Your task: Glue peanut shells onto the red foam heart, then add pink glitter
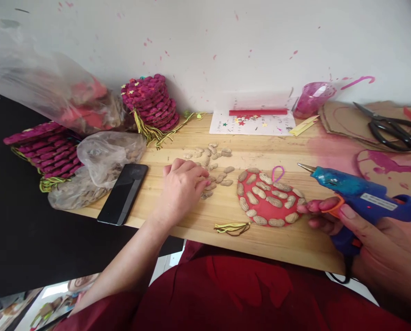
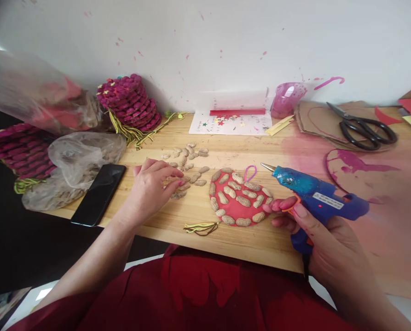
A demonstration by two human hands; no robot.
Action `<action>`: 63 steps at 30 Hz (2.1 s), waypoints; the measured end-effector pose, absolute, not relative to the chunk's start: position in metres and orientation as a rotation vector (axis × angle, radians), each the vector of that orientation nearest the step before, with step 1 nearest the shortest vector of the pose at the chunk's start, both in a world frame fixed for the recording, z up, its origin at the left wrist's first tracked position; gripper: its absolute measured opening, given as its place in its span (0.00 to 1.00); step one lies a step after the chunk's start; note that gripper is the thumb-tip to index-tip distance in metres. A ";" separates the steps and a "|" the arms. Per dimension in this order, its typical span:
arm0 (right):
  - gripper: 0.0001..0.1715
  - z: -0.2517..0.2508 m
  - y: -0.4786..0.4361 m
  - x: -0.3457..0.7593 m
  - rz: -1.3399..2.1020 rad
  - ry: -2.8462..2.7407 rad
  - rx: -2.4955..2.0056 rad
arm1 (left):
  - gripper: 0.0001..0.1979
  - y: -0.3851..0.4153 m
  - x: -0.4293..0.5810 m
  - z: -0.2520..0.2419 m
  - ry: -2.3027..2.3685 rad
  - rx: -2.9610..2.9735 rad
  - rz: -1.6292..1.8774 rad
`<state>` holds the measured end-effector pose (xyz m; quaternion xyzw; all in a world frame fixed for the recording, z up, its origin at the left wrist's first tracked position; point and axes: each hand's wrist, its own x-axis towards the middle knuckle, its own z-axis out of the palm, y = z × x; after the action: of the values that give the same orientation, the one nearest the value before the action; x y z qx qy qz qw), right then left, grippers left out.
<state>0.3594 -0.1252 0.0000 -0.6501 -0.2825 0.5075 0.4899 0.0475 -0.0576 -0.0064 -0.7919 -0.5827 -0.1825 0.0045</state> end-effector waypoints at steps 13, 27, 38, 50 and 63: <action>0.09 -0.020 -0.135 0.366 1.298 -0.882 -1.273 | 0.03 -0.081 0.100 0.018 -1.438 -2.828 -0.691; 0.12 -0.018 -0.136 0.369 1.338 -0.939 -1.282 | 0.05 -0.082 0.136 0.007 -1.293 -3.006 -0.508; 0.10 -0.017 -0.136 0.369 1.330 -0.964 -1.252 | 0.17 -0.078 0.108 0.015 -1.465 -2.790 -0.680; 0.10 -0.021 -0.136 0.369 1.335 -0.957 -1.219 | 0.12 -0.082 0.109 0.012 -1.494 -2.832 -0.688; 0.08 -0.020 -0.136 0.369 1.330 -0.957 -1.221 | 0.11 -0.084 0.100 0.010 -1.665 -2.792 -0.841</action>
<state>0.3693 -0.1359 -0.0204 -0.5098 -0.3995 0.5553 0.5218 0.1002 -0.0840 0.0100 -0.8266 -0.4931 -0.2489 -0.1080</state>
